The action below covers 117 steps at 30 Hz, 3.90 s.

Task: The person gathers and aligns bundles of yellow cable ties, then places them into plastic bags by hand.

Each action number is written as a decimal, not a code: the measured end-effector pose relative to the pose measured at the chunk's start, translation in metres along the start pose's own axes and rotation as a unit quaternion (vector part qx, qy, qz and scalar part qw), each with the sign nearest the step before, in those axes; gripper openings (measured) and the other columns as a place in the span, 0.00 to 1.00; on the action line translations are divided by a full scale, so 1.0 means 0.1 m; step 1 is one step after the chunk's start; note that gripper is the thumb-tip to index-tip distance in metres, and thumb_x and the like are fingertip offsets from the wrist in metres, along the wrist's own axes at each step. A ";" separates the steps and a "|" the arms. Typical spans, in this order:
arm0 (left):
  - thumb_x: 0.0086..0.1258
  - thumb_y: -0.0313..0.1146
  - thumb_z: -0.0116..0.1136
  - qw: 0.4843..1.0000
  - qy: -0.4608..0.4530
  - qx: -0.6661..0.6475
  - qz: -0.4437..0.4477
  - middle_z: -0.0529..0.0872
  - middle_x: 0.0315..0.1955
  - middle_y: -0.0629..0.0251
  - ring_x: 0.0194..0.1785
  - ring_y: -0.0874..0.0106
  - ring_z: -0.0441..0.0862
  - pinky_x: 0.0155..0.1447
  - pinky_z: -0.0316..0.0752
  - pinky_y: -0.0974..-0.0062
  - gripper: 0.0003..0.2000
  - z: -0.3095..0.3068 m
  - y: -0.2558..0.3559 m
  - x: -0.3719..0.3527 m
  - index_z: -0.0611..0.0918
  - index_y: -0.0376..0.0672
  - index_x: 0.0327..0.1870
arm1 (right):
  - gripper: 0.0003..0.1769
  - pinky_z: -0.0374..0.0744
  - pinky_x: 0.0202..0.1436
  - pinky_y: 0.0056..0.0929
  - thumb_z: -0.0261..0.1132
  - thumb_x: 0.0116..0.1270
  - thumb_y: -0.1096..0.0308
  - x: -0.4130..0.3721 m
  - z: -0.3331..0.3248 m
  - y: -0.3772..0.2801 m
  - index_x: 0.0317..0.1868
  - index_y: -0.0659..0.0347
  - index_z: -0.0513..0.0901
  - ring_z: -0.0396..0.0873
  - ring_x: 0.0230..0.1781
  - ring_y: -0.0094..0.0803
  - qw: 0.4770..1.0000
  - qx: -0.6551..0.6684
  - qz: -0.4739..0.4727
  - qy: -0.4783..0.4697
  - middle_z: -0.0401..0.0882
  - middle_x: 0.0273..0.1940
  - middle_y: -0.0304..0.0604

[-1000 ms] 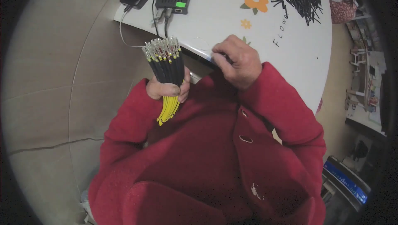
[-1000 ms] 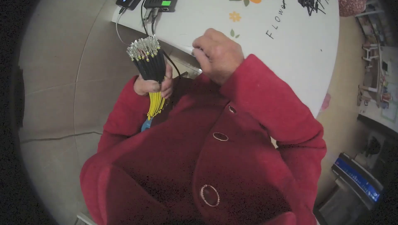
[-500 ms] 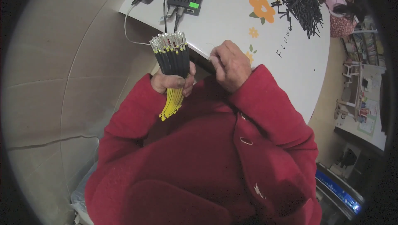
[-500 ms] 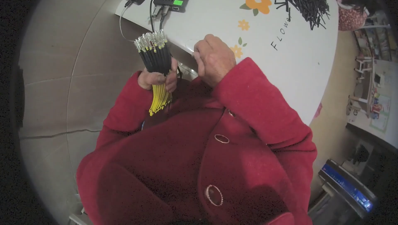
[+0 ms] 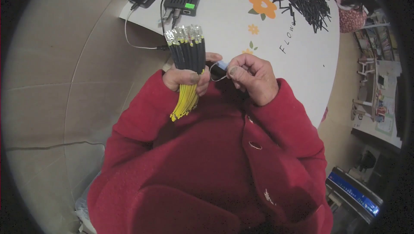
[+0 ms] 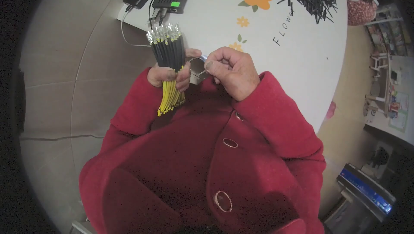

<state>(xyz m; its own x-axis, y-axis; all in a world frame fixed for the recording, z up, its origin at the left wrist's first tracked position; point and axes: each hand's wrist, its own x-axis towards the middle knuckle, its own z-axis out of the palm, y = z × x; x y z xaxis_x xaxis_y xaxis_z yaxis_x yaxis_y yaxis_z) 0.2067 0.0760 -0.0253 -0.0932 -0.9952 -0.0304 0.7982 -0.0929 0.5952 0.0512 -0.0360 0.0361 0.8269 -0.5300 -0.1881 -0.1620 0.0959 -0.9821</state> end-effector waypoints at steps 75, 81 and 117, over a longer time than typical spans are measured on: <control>0.43 0.19 0.56 0.940 -0.016 0.179 -0.291 0.74 0.21 0.59 0.18 0.70 0.74 0.24 0.70 0.75 0.21 1.01 -0.36 0.74 0.75 0.38 0.44 | 0.06 0.68 0.37 0.36 0.56 0.63 0.69 -1.11 -1.14 0.39 0.34 0.62 0.75 0.71 0.29 0.39 0.840 -0.360 -0.404 0.042 0.75 0.33 0.47; 0.42 0.22 0.56 0.923 -0.024 0.261 -0.282 0.75 0.14 0.62 0.18 0.73 0.73 0.25 0.70 0.78 0.11 0.99 -0.34 0.75 0.76 0.42 0.30 | 0.14 0.69 0.36 0.26 0.51 0.58 0.80 -1.25 -1.06 0.34 0.19 0.62 0.78 0.70 0.33 0.31 0.839 -0.385 -0.338 0.185 0.75 0.28 0.42; 0.42 0.24 0.60 0.953 -0.153 0.174 -0.196 0.76 0.14 0.60 0.19 0.73 0.73 0.27 0.70 0.77 0.11 1.02 -0.42 0.98 0.74 0.38 0.29 | 0.36 0.76 0.38 0.37 0.55 0.61 0.47 -0.52 -1.09 0.25 0.57 0.72 0.65 0.74 0.40 0.42 0.946 0.306 -0.058 0.093 0.71 0.49 0.57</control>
<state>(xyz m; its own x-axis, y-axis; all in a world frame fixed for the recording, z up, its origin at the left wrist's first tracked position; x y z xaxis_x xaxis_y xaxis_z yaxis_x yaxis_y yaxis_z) 0.1035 -0.0146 0.0283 -0.5559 -0.8251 -0.1009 0.4253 -0.3866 0.8183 -0.0544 -0.0980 0.0220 0.7023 -0.6998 -0.1309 0.3129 0.4686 -0.8261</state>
